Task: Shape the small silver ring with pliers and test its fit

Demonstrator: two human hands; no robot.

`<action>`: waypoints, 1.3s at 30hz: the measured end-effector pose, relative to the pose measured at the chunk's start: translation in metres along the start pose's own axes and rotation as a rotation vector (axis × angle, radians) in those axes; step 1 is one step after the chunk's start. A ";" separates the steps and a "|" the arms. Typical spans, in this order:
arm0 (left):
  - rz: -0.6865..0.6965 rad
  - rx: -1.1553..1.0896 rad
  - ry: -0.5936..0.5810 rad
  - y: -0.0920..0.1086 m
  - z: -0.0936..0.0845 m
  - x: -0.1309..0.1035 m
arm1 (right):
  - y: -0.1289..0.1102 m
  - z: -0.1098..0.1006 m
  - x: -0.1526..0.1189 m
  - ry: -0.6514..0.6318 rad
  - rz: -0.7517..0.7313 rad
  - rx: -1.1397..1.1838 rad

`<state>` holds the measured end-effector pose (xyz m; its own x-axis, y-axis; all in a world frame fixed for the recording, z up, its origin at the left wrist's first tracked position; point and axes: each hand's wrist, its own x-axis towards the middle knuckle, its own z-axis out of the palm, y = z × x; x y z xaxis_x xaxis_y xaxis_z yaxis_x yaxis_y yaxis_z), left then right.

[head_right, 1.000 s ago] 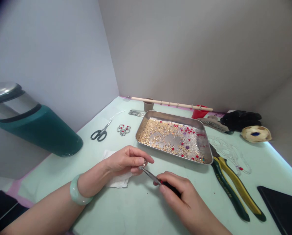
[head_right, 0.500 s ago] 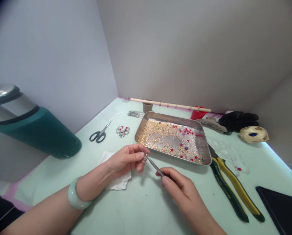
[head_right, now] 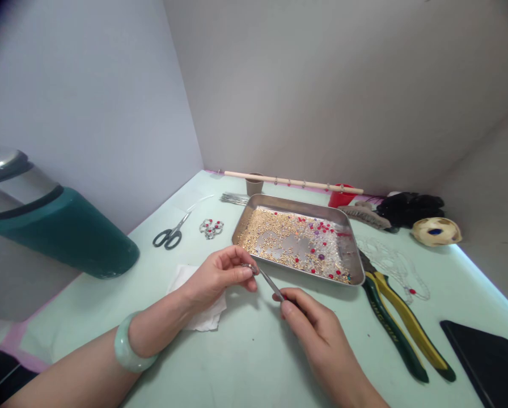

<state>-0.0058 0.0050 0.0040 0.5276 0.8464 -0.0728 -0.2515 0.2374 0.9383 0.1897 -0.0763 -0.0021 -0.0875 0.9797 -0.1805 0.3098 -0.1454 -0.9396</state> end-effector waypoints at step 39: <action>0.044 0.109 0.032 0.003 0.007 -0.001 | -0.017 0.002 -0.006 -0.319 0.298 0.675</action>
<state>-0.0014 0.0011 0.0095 0.4917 0.8699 -0.0398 -0.1828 0.1478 0.9720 0.1830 -0.0800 0.0148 -0.3891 0.8145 -0.4303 -0.2672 -0.5468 -0.7935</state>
